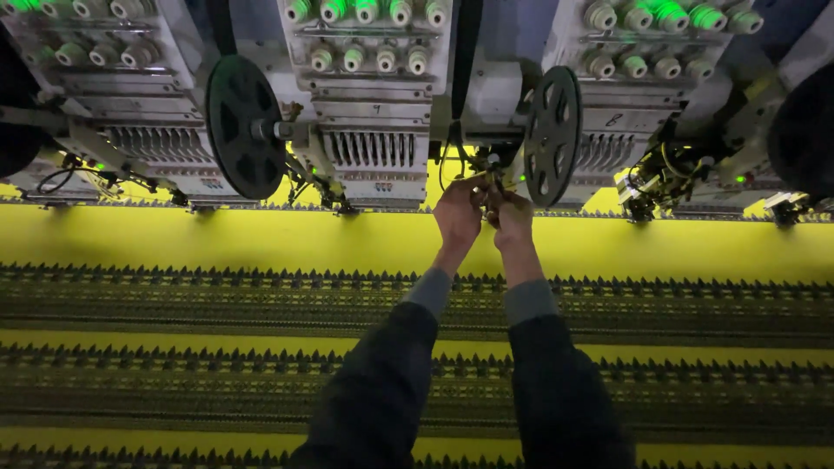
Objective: Operating a multi-head industrial embroidery machine by checking thread tension and smoothing the fabric across the heads.
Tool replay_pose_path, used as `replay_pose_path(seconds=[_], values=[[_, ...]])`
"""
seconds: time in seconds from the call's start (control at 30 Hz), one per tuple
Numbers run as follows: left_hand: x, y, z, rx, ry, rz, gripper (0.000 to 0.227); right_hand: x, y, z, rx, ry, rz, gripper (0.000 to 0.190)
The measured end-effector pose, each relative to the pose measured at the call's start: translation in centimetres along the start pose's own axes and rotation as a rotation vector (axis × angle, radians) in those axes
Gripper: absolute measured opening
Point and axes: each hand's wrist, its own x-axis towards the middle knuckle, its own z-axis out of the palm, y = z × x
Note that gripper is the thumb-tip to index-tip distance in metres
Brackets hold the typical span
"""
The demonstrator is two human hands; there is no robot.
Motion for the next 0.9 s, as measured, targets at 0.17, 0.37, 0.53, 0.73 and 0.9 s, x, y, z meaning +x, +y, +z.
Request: replay_pose_path(seconds=[0.17, 0.37, 0.53, 0.73, 0.9], values=[[0.0, -1.2, 1.9, 0.041, 0.055, 0.021, 0.014, 0.6, 0.5, 0.0, -0.003, 0.013, -0.007, 0.017], [-0.7, -0.4, 0.7, 0.063, -0.021, -0.065, 0.011, -0.6, 0.1, -1.2, -0.164, -0.025, -0.119, 0.025], [-0.7, 0.0, 0.7, -0.046, -0.009, -0.092, 0.016, -3.1, -1.7, -2.5, -0.538, 0.103, -0.341, 0.024], [-0.7, 1.2, -0.2, -0.056, -0.021, -0.101, 0.018, -2.9, -0.1, -1.2, -0.879, 0.292, -0.928, 0.024], [-0.7, 2.0, -0.5, 0.035, -0.033, -0.101, 0.018, -1.6, 0.6, -0.9, -1.022, 0.364, -0.998, 0.021]])
